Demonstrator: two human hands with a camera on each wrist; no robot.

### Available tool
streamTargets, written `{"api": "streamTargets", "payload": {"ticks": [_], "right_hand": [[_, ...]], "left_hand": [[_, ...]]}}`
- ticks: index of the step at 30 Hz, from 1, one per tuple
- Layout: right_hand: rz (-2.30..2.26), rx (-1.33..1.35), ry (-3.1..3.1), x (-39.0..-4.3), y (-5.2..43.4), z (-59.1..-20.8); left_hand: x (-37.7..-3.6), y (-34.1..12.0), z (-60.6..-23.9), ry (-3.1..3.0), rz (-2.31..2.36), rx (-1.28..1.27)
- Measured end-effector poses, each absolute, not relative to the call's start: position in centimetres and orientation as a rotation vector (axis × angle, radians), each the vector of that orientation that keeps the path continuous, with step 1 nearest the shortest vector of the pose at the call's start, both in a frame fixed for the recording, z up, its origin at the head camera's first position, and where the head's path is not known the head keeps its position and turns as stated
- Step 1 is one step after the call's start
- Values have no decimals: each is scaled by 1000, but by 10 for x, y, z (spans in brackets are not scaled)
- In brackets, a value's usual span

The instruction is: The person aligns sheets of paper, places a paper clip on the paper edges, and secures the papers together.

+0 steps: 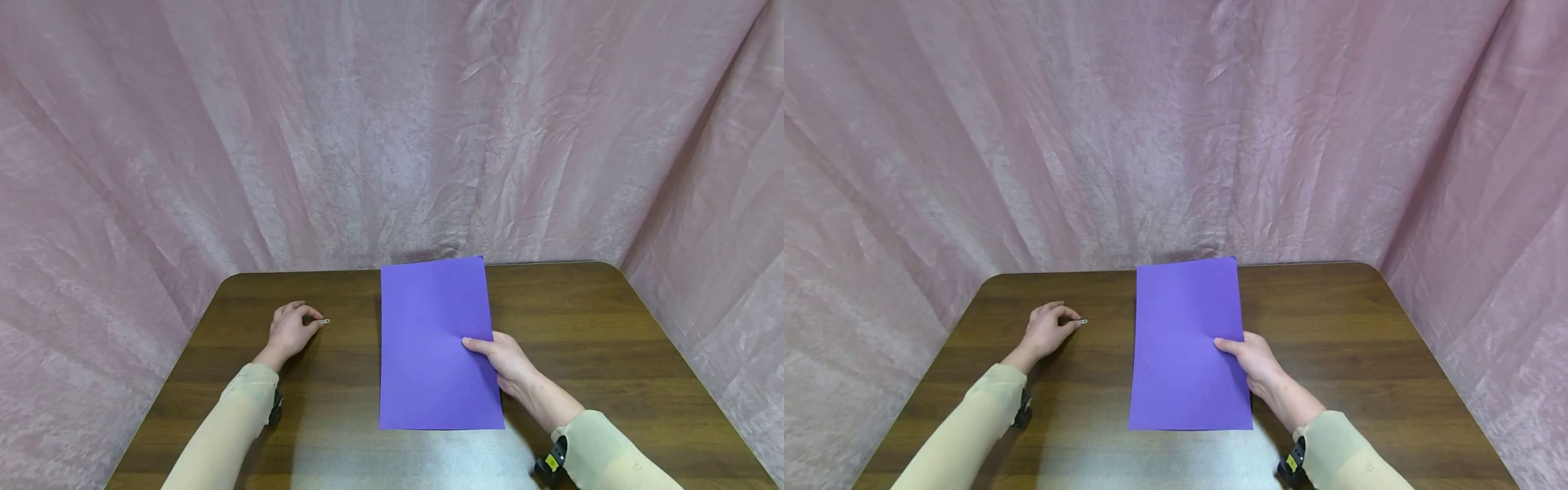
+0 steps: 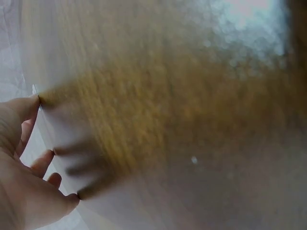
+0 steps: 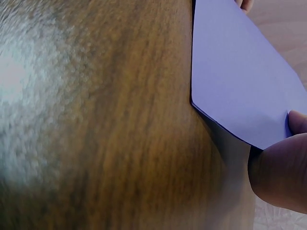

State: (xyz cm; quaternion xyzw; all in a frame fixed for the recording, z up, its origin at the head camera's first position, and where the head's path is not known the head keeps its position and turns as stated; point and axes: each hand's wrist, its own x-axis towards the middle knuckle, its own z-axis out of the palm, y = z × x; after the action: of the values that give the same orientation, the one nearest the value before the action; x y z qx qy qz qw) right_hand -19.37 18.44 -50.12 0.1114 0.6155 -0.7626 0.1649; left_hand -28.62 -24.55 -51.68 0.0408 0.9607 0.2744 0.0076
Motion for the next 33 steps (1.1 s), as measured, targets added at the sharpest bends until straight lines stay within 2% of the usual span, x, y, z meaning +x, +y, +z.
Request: {"api": "streamTargets", "payload": {"ticks": [15,24,33], "right_hand": [[-2173,324,1762,-193,183,-501],[-2170,319,1755,-193,183,-503],[-2168,330,1770,-193,183,-503]], "left_hand": [[-286,-240,-518,3043,825,146],[-285,-238,-519,3087,730,272],[-285,-240,-514,3072,891,248]]}}
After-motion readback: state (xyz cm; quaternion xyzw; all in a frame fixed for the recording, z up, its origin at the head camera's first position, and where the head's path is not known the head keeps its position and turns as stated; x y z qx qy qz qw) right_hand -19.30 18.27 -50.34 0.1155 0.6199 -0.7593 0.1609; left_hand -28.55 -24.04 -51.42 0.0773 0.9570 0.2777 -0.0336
